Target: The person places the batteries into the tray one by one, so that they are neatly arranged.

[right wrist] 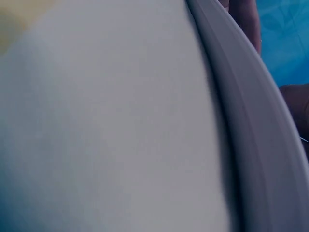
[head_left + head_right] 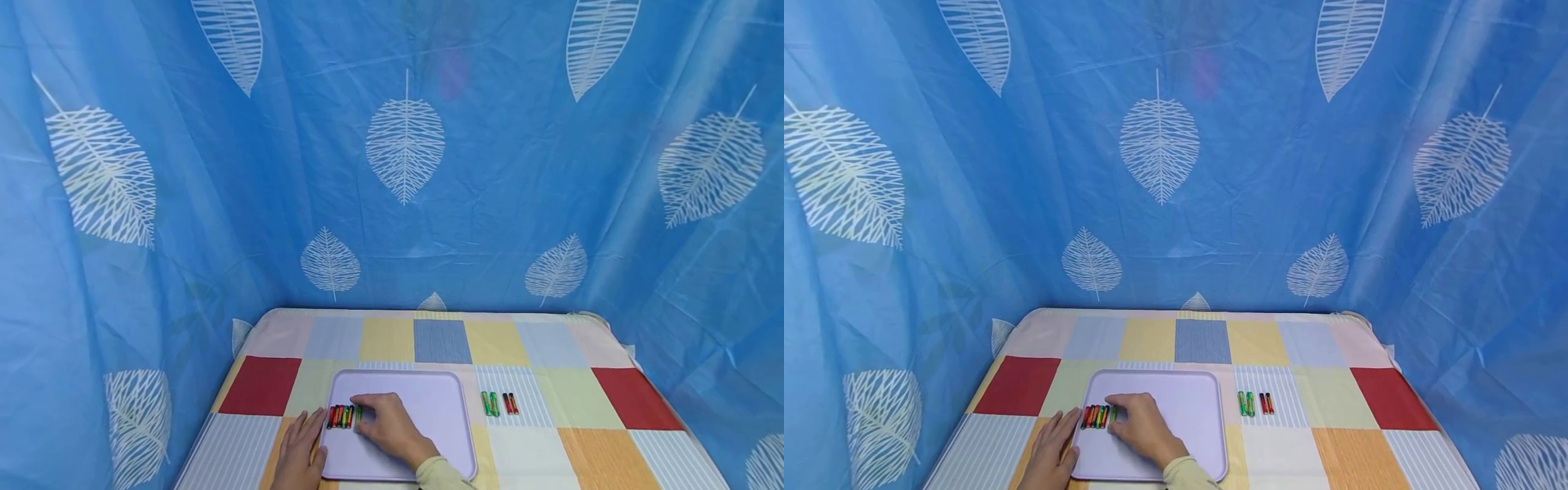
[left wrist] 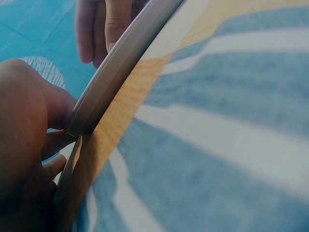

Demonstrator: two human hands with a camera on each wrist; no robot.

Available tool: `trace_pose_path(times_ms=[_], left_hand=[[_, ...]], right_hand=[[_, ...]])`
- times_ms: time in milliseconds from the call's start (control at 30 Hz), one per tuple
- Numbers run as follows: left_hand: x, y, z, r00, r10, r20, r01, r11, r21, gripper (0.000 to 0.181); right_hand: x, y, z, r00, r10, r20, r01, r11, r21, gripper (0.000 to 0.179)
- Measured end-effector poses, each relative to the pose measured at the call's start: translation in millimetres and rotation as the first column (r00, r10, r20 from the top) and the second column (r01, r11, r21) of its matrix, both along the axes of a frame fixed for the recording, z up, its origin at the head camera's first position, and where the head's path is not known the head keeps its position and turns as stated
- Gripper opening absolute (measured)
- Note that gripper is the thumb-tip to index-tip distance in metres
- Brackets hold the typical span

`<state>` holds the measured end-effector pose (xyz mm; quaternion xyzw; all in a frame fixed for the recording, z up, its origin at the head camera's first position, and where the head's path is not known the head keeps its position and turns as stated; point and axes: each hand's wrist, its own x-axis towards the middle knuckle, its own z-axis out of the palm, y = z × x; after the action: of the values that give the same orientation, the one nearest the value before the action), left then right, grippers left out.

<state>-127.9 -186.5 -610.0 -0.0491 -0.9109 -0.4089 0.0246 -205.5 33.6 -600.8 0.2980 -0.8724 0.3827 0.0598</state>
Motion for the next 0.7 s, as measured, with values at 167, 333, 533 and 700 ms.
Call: trace_pose_path(times_ms=[167,333,533,700], left_hand=[[-0.7,-0.5,1.9,1.0,-0.002,0.005,0.002,1.0,-0.013,0.067],[-1.4,-0.4,2.1,1.0,-0.001,0.027,0.001,1.0,-0.015,0.067],[-0.4,1.0,2.0,0.999,0.0,0.035,0.0,1.0,-0.014,0.066],[0.7,1.7,2.2,1.0,0.004,0.022,-0.003,1.0,-0.026,0.066]], right_hand=[[-1.3,-4,1.7,1.0,0.005,-0.026,-0.004,0.999,0.043,0.044],[0.1,-5,4.9,0.999,0.013,-0.036,-0.01,0.997,0.07,0.043],[2.5,4,6.5,0.998,0.023,-0.054,-0.021,0.999,0.039,0.045],[0.0,22,10.3,0.997,0.016,0.077,-0.015,1.0,-0.019,0.047]])
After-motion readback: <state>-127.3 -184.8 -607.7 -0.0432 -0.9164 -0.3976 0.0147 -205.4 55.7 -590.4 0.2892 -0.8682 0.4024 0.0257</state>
